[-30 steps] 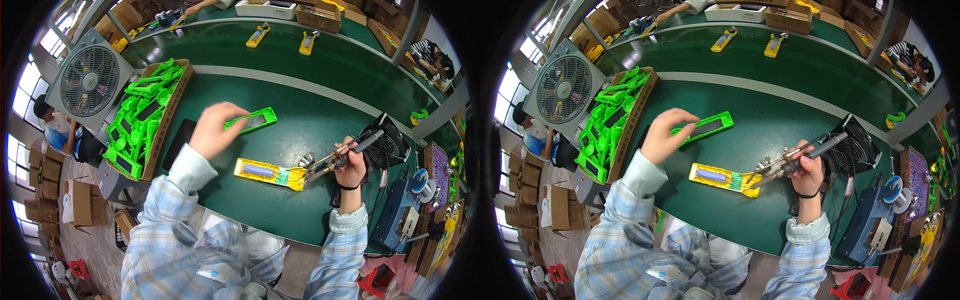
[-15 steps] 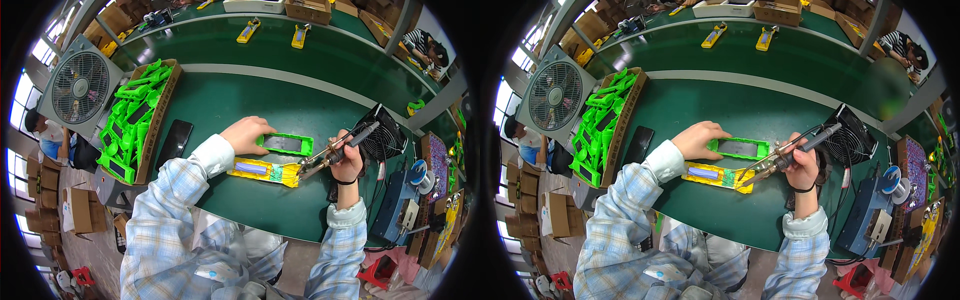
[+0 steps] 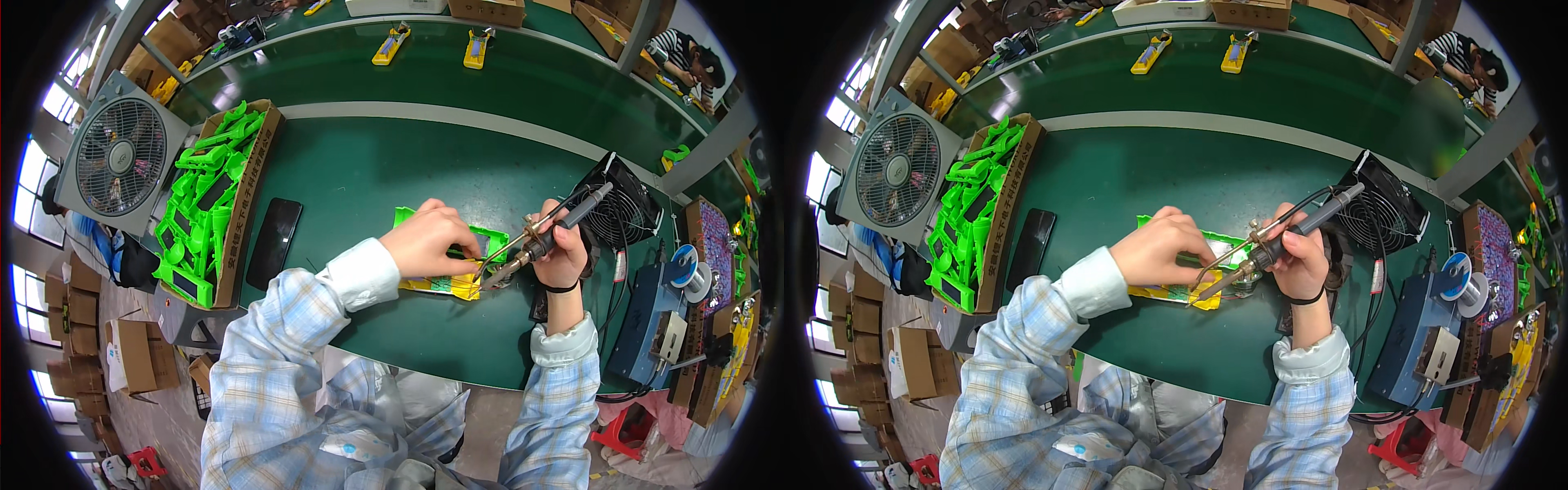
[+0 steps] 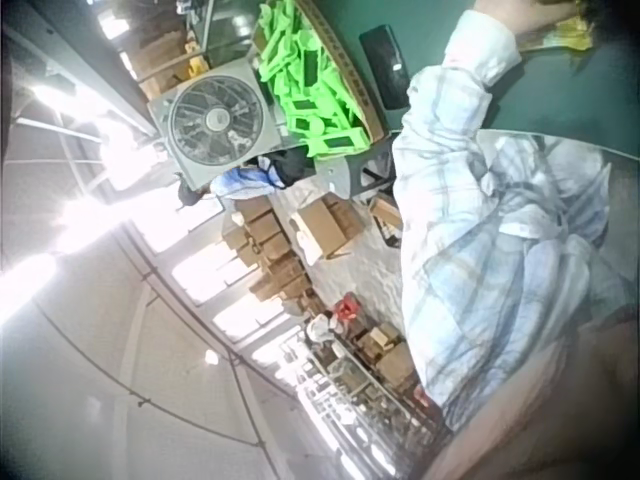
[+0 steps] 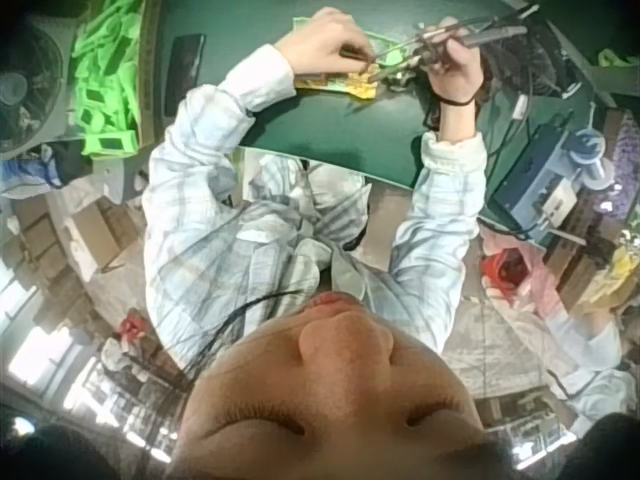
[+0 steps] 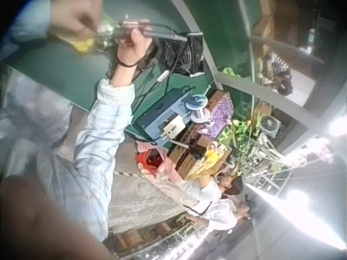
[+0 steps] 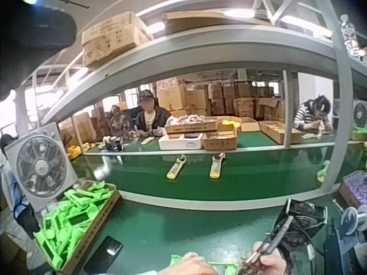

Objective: The person places an assembled flashlight on the upper conveyor, retrieves flashlight parts from a box, and solders the wires to the circuit boards and internal components using a soldering iron.

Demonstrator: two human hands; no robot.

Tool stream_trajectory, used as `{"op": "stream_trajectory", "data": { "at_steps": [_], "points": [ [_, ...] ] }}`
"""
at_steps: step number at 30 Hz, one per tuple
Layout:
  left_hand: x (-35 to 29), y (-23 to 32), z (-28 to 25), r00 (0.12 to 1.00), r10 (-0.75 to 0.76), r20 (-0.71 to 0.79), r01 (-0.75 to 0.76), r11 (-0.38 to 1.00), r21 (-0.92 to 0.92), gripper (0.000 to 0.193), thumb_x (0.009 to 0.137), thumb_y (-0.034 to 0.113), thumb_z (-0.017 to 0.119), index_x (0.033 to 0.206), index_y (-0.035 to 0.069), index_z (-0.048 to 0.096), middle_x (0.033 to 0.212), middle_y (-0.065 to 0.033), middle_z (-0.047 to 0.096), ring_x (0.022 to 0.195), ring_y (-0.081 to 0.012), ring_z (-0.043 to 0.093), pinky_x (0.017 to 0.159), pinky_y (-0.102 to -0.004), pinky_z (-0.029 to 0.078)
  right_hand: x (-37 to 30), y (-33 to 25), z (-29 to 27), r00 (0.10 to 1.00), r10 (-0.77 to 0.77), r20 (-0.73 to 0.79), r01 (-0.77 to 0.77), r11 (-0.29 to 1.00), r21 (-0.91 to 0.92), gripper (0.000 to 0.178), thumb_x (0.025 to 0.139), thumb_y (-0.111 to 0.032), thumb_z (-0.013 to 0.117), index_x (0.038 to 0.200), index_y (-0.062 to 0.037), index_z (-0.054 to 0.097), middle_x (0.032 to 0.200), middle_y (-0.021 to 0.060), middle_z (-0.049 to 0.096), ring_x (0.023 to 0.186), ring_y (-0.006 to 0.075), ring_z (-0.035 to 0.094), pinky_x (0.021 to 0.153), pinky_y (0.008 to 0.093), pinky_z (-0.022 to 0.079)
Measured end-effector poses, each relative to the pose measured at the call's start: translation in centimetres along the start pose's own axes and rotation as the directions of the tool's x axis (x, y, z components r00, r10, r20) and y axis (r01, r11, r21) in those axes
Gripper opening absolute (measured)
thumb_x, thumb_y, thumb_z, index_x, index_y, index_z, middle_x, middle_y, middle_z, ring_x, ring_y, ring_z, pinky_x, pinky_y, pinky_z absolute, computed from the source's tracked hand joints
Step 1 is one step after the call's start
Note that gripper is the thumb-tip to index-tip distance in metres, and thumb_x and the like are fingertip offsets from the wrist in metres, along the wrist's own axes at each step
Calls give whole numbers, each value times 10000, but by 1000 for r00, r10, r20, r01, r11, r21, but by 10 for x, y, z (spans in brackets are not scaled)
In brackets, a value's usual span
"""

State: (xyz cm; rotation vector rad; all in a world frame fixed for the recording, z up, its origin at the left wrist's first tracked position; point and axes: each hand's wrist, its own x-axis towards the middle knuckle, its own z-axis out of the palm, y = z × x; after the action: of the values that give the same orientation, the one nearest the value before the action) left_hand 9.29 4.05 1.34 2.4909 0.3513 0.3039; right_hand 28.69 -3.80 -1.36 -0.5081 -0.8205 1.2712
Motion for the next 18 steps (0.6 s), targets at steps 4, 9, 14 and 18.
{"op": "stream_trajectory", "data": {
  "at_steps": [4, 9, 14, 18],
  "points": [
    [-4, -13, 4, 984, -144, -105, 148, 988, 39, 108, 666, 179, 587, 686, 73, 596, 646, -10, 581, 689, -184, 520, 777, -301, 323, 0, 2, 1, 999, -34, -21, 33, 999, -19, 239, 692, -241, 535, 714, -16, 460, 544, 20, 419, 399, 49, 327, 372, 180, 274],
    [-36, -15, -8, 934, -261, -244, 322, 911, 259, 205, 596, 182, 613, 739, 75, 514, 957, -91, 515, 894, -261, 449, 803, -340, 317, 0, 2, -3, 1000, 4, 2, -4, 1000, -2, 244, 693, -244, 535, 716, -13, 460, 522, 13, 398, 393, 49, 319, 369, 182, 271],
    [-41, -25, -1, 876, -216, -432, 280, 956, 90, 542, 607, 220, 643, 1084, 91, 420, 1214, -151, 337, 1112, -356, 320, 918, -414, 253, 1, 1, 0, 1000, 22, 18, -22, 1000, -3, 231, 701, -241, 540, 687, -39, 430, 547, 0, 374, 402, 45, 291, 385, 172, 264],
    [-34, -41, -17, 975, -197, -99, 201, 979, 23, 550, 619, 239, 655, 1120, 97, 481, 1127, -143, 462, 1084, -325, 390, 934, -401, 259, 0, 2, 0, 1000, -9, -10, 8, 1000, -27, 237, 696, -243, 539, 697, -27, 440, 527, 5, 374, 395, 48, 294, 375, 178, 264]
  ]
}}
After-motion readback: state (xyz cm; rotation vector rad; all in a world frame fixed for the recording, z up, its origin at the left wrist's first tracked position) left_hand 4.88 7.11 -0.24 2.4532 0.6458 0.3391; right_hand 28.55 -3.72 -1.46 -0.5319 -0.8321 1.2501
